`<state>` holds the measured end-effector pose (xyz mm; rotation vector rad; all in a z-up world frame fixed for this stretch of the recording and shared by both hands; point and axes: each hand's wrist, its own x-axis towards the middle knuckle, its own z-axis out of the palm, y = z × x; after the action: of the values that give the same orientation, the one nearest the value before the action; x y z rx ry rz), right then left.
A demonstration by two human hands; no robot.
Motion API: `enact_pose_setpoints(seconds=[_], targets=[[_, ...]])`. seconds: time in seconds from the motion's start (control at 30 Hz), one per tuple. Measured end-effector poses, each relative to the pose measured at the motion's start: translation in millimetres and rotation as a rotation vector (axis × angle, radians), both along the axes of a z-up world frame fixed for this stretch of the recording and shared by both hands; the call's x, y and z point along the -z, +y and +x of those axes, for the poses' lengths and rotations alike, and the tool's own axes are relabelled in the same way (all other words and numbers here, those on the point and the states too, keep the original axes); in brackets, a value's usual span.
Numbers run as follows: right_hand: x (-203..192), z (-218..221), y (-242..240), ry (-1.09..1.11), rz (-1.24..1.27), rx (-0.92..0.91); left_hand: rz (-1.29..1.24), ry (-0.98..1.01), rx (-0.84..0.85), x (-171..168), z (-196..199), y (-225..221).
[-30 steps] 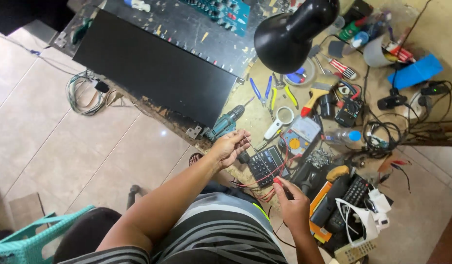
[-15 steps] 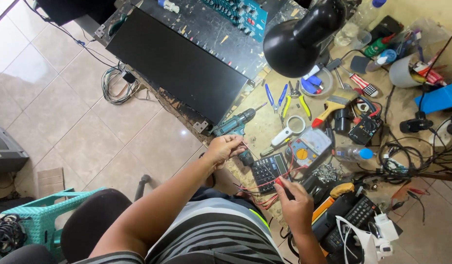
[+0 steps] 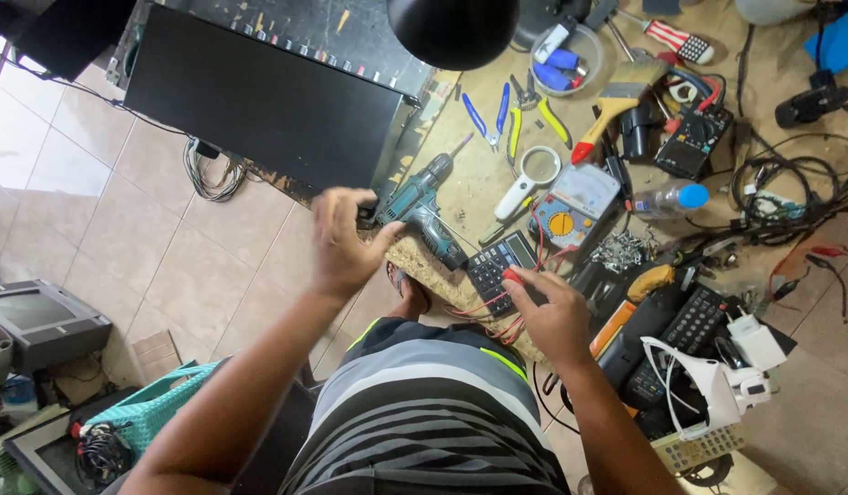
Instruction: Testing an electronic audio device with a multimeter and screwdriver, followed by handling and assembling the metal chassis components.
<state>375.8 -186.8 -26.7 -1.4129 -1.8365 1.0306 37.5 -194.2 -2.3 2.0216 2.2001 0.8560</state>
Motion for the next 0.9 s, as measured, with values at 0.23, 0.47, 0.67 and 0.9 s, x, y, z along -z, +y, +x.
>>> enact_pose_setpoints(seconds=[0.23, 0.47, 0.67, 0.9], targets=[[-10.5, -24.9, 22.8, 0.022, -0.013, -0.037, -0.381, 0.326, 0.100, -24.4, 6.8, 49.3], [-0.6, -46.7, 36.6, 0.072, -0.007, -0.030, -0.174, 0.435, 0.051, 17.2, -6.1, 54.8], [18.4, -49.5, 36.0, 0.074, 0.006, -0.024, -0.102, 0.481, 0.057, 28.1, -12.4, 55.3], [17.3, -48.1, 42.1, 0.084, 0.020, -0.044, -0.094, 0.464, 0.050, 24.5, -10.4, 54.9]])
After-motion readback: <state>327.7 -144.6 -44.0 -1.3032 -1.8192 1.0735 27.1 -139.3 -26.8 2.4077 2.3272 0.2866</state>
